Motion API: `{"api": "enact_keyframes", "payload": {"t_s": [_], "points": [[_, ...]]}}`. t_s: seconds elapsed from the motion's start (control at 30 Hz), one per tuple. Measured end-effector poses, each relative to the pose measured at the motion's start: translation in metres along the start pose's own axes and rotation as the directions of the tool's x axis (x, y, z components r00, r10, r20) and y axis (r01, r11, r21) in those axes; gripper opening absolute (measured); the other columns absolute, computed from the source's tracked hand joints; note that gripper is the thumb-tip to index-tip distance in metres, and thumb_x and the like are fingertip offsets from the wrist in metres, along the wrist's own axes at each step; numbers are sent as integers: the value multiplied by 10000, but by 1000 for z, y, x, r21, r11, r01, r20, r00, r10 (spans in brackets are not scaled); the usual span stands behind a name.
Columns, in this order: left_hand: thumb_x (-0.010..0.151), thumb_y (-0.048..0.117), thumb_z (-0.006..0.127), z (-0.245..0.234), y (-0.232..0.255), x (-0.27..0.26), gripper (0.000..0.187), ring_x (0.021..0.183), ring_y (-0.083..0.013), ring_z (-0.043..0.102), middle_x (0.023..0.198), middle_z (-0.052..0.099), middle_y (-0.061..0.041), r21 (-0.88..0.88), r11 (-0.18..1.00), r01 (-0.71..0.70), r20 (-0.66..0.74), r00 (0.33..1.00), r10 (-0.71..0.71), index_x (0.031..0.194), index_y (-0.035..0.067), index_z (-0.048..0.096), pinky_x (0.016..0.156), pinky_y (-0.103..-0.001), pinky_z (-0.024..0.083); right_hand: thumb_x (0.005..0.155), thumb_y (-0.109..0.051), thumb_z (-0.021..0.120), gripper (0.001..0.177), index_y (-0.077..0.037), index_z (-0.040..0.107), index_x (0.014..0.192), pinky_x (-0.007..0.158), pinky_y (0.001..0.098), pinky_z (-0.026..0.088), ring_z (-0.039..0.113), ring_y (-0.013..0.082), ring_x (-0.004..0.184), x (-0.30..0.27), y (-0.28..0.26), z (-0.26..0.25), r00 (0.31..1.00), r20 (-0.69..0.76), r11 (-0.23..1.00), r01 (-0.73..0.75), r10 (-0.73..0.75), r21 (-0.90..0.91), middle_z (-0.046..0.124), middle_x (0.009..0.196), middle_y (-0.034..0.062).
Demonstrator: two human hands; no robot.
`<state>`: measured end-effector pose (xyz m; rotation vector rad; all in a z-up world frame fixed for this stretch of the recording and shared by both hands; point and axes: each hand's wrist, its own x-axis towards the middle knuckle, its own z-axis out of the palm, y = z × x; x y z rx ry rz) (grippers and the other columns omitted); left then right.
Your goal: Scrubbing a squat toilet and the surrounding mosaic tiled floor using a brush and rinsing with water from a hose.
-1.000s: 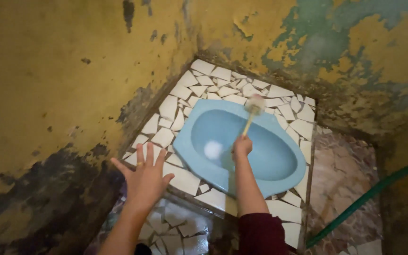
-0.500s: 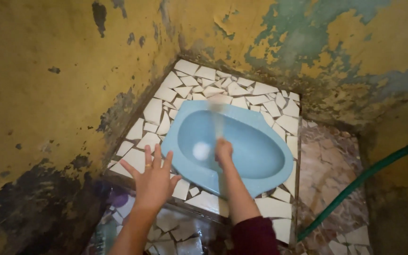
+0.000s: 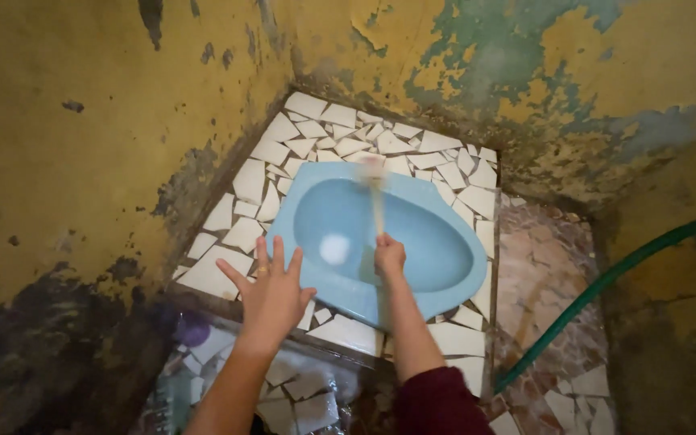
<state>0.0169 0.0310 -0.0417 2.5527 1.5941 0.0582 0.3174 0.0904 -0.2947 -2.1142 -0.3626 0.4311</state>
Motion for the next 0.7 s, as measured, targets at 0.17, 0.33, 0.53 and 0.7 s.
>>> {"api": "enact_keyframes", "payload": {"t_s": [0.17,0.33,0.53,0.7], "points": [[888,418,709,6,1,-3,701,1589,-424,182,1654,359,-196,12,1000,-22,-8,1000,22,1520,201,499,973,-949,-75,1000,-307,609,254,-195,765,1166,681,581,647,724,420,981,37,24,-15,954,-174,955,-203,242,215,755,1050,194],[887,425,711,-3,1,-6,702,1582,-429,191,1643,376,-198,7,999,-32,-31,999,32,1517,200,501,977,-948,-76,987,-326,655,317,-164,748,1243,565,514,639,733,376,723,69,18,-46,992,13,991,-128,128,25,759,929,215],[883,465,712,-14,14,-15,715,1589,-417,161,1660,343,-184,11,997,-76,-23,997,76,1514,204,499,984,-949,-86,1030,-337,600,399,-85,685,1327,488,482,642,713,328,630,63,-2,-71,989,100,994,-109,108,8,745,926,223],[884,467,718,-12,14,-22,744,1586,-418,134,1668,301,-187,22,994,-108,-15,994,108,1529,200,462,975,-961,-95,1033,-286,495,405,-33,757,1209,936,563,556,702,450,1072,73,13,-48,999,34,980,38,-32,-193,759,1085,247]]}}
